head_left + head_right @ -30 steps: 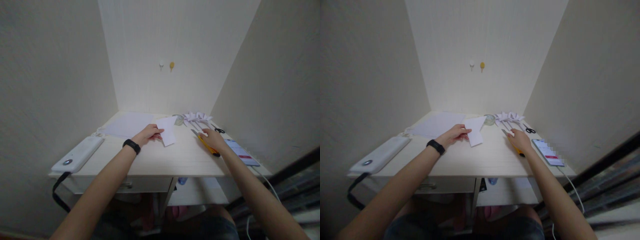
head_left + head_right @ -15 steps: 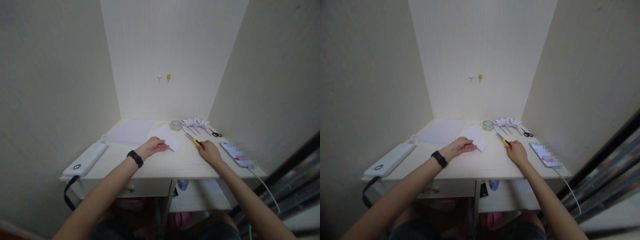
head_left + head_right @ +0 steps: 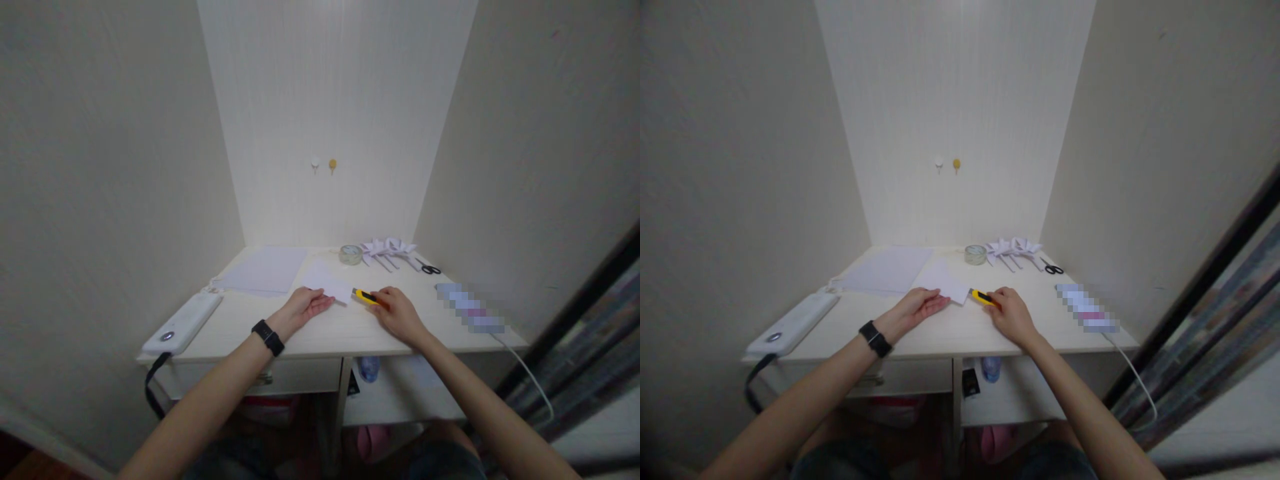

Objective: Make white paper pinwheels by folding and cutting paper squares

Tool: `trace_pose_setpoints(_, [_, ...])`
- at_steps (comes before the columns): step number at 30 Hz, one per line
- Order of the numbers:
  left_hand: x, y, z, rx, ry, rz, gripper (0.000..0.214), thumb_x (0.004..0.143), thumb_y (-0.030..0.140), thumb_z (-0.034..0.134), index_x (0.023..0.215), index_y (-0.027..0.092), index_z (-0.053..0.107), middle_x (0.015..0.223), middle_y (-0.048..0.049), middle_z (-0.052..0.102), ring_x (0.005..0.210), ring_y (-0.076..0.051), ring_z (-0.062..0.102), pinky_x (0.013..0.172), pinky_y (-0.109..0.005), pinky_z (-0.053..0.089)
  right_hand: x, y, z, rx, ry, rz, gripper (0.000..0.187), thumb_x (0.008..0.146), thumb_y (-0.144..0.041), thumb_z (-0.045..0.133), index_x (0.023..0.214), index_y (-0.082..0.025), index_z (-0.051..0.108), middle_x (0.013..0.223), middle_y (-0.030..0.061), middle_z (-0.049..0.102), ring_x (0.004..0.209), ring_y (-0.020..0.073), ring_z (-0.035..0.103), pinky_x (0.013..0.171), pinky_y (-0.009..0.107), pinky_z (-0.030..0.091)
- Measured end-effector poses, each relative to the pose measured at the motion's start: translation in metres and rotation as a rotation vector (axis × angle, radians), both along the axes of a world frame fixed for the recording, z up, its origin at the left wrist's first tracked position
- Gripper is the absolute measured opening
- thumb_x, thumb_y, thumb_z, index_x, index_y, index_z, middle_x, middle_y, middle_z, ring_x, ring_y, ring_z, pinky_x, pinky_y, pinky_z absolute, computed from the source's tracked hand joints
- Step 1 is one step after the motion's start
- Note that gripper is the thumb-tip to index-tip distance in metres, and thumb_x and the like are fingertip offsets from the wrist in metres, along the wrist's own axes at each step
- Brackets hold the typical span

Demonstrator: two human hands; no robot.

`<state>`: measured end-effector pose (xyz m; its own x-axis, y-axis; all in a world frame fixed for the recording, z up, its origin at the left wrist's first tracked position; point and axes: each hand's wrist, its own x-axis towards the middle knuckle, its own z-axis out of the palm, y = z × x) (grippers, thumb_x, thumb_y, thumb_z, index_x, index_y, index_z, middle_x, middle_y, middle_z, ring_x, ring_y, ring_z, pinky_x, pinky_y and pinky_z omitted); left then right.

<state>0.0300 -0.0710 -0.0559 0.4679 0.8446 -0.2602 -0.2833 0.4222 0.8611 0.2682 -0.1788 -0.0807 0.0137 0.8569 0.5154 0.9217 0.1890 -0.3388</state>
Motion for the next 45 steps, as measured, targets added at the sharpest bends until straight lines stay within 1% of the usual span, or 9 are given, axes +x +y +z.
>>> trace_pose_setpoints(6, [0.002, -0.004, 0.003, -0.001, 0.001, 0.068, 0.008, 0.094, 0.008, 0.05, 0.089, 0.01, 0.057, 0.074, -0.01, 0.072, 0.072, -0.014, 0.072, 0.086, -0.026, 0.056, -0.005, -0.003, 0.0, 0.019, 0.007, 0.086, 0.031, 0.087, -0.021, 0.058, 0.115, -0.017, 0.07, 0.105, 0.011, 0.065, 0.098, 0.0238, 0.057, 0.09, 0.036, 0.046])
trace_pose_setpoints(11, [-0.009, -0.021, 0.006, 0.076, 0.313, -0.37, 0.033, 0.095, 0.034, 0.051, 0.085, 0.006, 0.066, 0.08, -0.0157, 0.073, 0.067, -0.017, 0.071, 0.07, -0.028, 0.057, 0.0, 0.0, 0.0, -0.028, -0.027, 0.105, 0.028, 0.087, -0.019, 0.059, 0.111, -0.017, 0.072, 0.103, 0.0114, 0.066, 0.097, 0.0246, 0.057, 0.089, 0.037, 0.046])
trace_pose_setpoints(15, [-0.013, -0.028, 0.012, 0.792, 0.727, -0.402, 0.03, 0.086, 0.039, 0.061, 0.087, 0.012, 0.071, 0.086, -0.0118, 0.075, 0.068, -0.019, 0.069, 0.072, -0.032, 0.054, 0.007, 0.002, -0.003, -0.064, -0.051, 0.135, 0.03, 0.085, -0.016, 0.059, 0.112, -0.016, 0.072, 0.104, 0.0114, 0.067, 0.099, 0.025, 0.056, 0.09, 0.037, 0.045])
trace_pose_setpoints(18, [-0.01, -0.017, 0.015, 1.405, 0.865, -0.358, 0.037, 0.089, 0.044, 0.057, 0.117, 0.022, 0.068, 0.123, -0.0085, 0.068, 0.119, -0.026, 0.058, 0.105, -0.04, 0.04, 0.01, 0.003, -0.004, -0.081, -0.047, 0.139, 0.032, 0.084, -0.012, 0.059, 0.113, -0.016, 0.072, 0.104, 0.0112, 0.067, 0.098, 0.0243, 0.057, 0.091, 0.036, 0.045])
trace_pose_setpoints(20, [-0.006, -0.006, 0.014, 1.609, 0.974, -0.477, 0.053, 0.09, 0.051, 0.054, 0.137, 0.026, 0.054, 0.148, -0.0064, 0.049, 0.142, -0.031, 0.034, 0.115, -0.049, 0.024, 0.011, 0.004, -0.004, -0.087, -0.042, 0.14, 0.032, 0.084, -0.012, 0.059, 0.112, -0.016, 0.073, 0.103, 0.011, 0.068, 0.097, 0.0239, 0.058, 0.09, 0.035, 0.045])
trace_pose_setpoints(24, [0.003, 0.004, -0.001, 1.562, 1.213, -0.626, 0.062, 0.097, 0.061, 0.029, 0.151, 0.031, 0.033, 0.16, -0.0048, 0.027, 0.147, -0.036, 0.02, 0.114, -0.059, 0.018, 0.011, 0.006, -0.004, -0.095, -0.043, 0.138, 0.029, 0.084, -0.014, 0.06, 0.11, -0.017, 0.074, 0.101, 0.0107, 0.068, 0.096, 0.0237, 0.058, 0.088, 0.035, 0.046])
trace_pose_setpoints(28, [0.008, -0.003, -0.016, 1.489, 1.325, -0.537, 0.064, 0.098, 0.06, 0.012, 0.154, 0.031, 0.024, 0.162, -0.0054, 0.02, 0.147, -0.038, 0.016, 0.114, -0.06, 0.017, 0.012, 0.004, -0.001, -0.114, -0.053, 0.133, 0.03, 0.084, -0.015, 0.059, 0.111, -0.016, 0.074, 0.1, 0.0113, 0.068, 0.094, 0.0237, 0.058, 0.086, 0.035, 0.045])
trace_pose_setpoints(33, [0.011, -0.013, -0.021, 1.424, 1.452, -0.433, 0.066, 0.097, 0.061, 0.011, 0.154, 0.03, 0.025, 0.161, -0.0113, 0.021, 0.146, -0.04, 0.019, 0.114, -0.058, 0.019, 0.012, 0.002, 0.008, -0.174, -0.085, 0.197, 0.029, 0.083, -0.018, 0.061, 0.109, -0.018, 0.075, 0.099, 0.0106, 0.069, 0.091, 0.0236, 0.059, 0.084, 0.035, 0.045])
trace_pose_setpoints(45, [0.012, -0.017, -0.018, 1.408, 1.439, -0.425, 0.061, 0.098, 0.059, 0.013, 0.153, 0.035, 0.026, 0.162, -0.0069, 0.02, 0.147, -0.04, 0.014, 0.113, -0.065, 0.012, -0.011, 0.004, 0.009, -0.169, -0.092, 0.2, 0.03, 0.085, -0.03, 0.063, 0.11, -0.018, 0.074, 0.101, 0.0107, 0.071, 0.094, 0.0232, 0.061, 0.087, 0.033, 0.045])
